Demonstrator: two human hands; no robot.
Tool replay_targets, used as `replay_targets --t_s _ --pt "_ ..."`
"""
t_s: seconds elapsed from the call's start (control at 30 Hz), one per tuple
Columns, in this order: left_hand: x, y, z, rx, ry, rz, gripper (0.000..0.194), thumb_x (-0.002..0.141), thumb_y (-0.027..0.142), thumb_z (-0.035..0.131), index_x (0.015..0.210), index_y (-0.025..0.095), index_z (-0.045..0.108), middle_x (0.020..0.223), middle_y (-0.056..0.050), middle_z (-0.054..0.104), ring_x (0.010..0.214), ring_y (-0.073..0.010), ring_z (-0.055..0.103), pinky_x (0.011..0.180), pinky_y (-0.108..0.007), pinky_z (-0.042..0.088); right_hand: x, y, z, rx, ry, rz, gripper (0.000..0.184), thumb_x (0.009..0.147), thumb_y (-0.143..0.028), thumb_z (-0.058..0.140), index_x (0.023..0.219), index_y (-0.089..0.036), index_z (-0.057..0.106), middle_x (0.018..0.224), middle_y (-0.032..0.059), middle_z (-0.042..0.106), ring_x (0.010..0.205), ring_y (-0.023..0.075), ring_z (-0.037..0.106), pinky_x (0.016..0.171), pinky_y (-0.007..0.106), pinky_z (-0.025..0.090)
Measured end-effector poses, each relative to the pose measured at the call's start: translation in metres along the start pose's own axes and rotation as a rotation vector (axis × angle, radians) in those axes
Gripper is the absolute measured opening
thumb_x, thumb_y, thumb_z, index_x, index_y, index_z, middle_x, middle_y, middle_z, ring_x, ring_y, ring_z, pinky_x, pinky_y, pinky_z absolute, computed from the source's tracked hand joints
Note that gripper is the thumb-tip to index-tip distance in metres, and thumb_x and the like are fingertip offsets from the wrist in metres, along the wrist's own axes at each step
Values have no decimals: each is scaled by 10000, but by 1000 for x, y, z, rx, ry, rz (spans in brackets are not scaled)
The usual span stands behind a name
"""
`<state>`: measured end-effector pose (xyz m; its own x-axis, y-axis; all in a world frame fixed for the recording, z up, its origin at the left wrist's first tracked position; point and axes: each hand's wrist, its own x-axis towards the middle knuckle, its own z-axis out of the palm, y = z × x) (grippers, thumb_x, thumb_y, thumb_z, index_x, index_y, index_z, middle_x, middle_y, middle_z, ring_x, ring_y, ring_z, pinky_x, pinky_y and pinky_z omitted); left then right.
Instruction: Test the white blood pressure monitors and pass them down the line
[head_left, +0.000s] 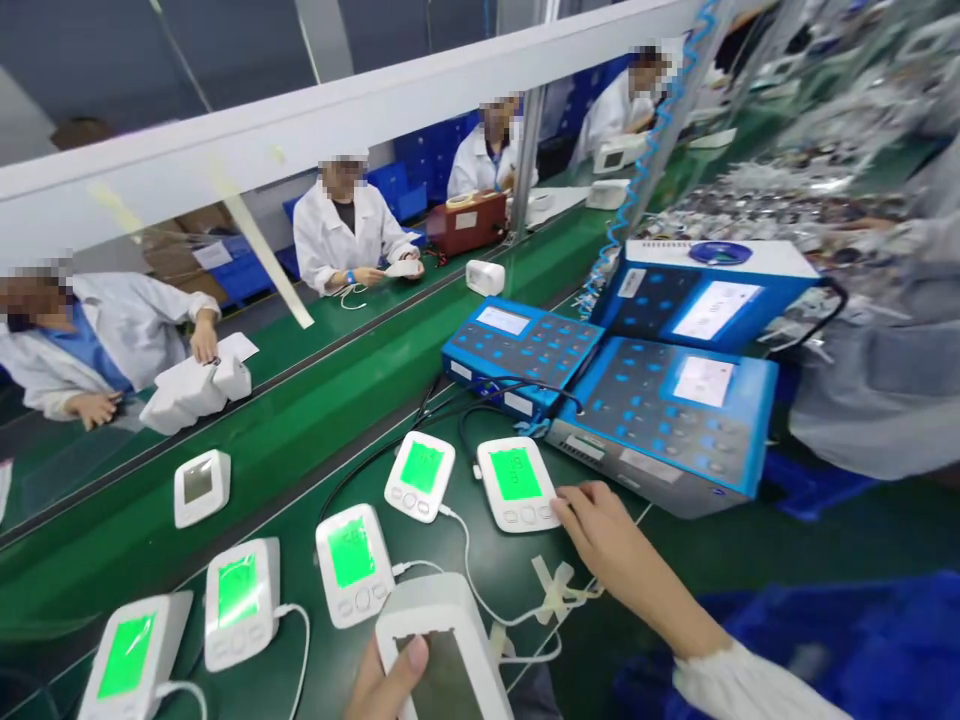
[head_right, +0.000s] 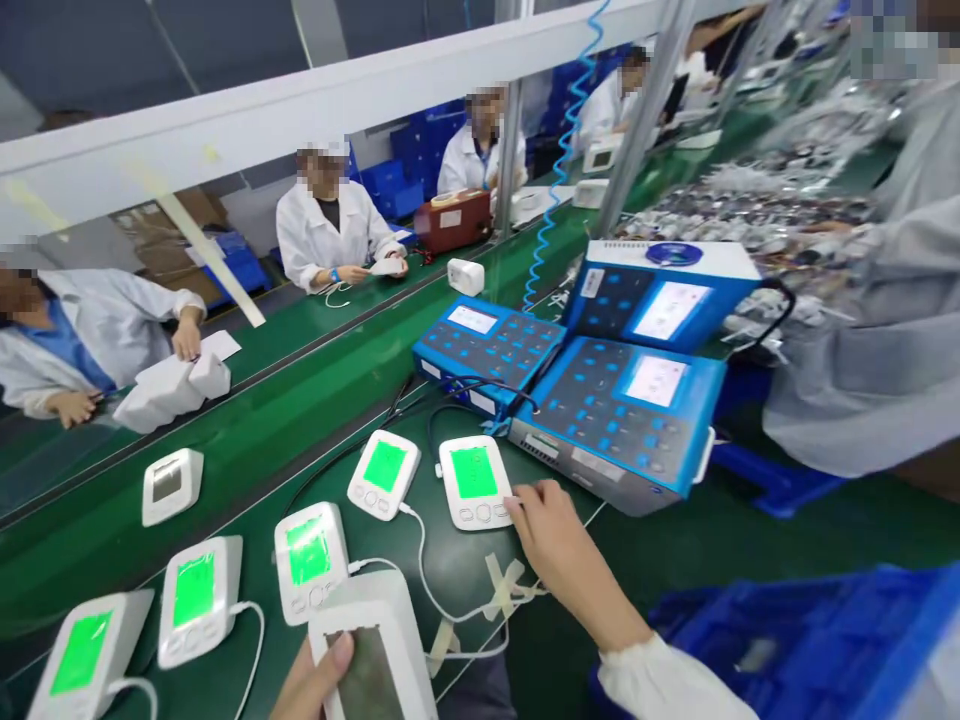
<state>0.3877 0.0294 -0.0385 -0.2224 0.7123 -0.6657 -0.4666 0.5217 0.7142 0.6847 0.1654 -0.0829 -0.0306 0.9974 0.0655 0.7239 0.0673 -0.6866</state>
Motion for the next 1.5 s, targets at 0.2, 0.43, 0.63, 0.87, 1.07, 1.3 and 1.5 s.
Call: replay_targets --t_s 0.2,0.43,0.63,0.87,1.07,1.3,1.5 --pt "28 33 48 27 -75 21 912 542 543 983 1362 268 691 1119 -121 807 1200 -406 694 1087 -488 522 24 -12 -4 29 -215 -16 346 977 -468 442 758 -254 601 746 83 655 750 297 626 740 417 470" --pt "47 67 80 127 -98 -39 842 672 571 915 1423 308 639 1247 -91 771 1224 -362 687 1055 -441 552 0 -25 8 204 -222 127 547 1052 -600 354 641 -259 470 624 0 560 587 204 518 587 323 324" --pt "61 74 103 143 -218 -35 764 758 545 875 1429 284 618 1428 -106 668 1305 -355 629 1108 -439 513 -22 -44 4 479 -123 208 494 1027 -615 422 792 -238 638 773 15 607 743 219 585 672 311 437" --pt "68 67 117 186 -261 45 729 769 567 857 1381 231 645 1408 -121 675 1283 -344 635 1093 -425 504 -45 -55 -3 952 -264 287 236 997 -478 604 1006 -244 630 792 -3 703 755 198 654 714 302 505" --pt "77 60 121 400 -236 144 639 746 628 842 1182 185 693 1239 -113 744 1225 -344 649 1082 -427 479 -44 -54 -9 858 -438 211 201 1018 -371 601 873 -233 615 794 -5 730 736 176 653 699 276 488" --pt "74 55 138 485 -354 229 583 898 639 668 1278 196 648 1364 -131 672 1325 -340 583 1142 -430 425 -40 -54 -2 570 -283 192 222 1020 -422 538 1133 -250 621 984 37 740 839 237 681 783 345 506" --pt "73 71 140 880 -384 509 537 986 561 516 1393 223 611 1515 -145 548 1485 -318 412 1234 -416 274 -26 -43 -7 647 -193 275 438 909 -428 682 1284 -206 647 1141 80 762 975 295 708 852 383 543"
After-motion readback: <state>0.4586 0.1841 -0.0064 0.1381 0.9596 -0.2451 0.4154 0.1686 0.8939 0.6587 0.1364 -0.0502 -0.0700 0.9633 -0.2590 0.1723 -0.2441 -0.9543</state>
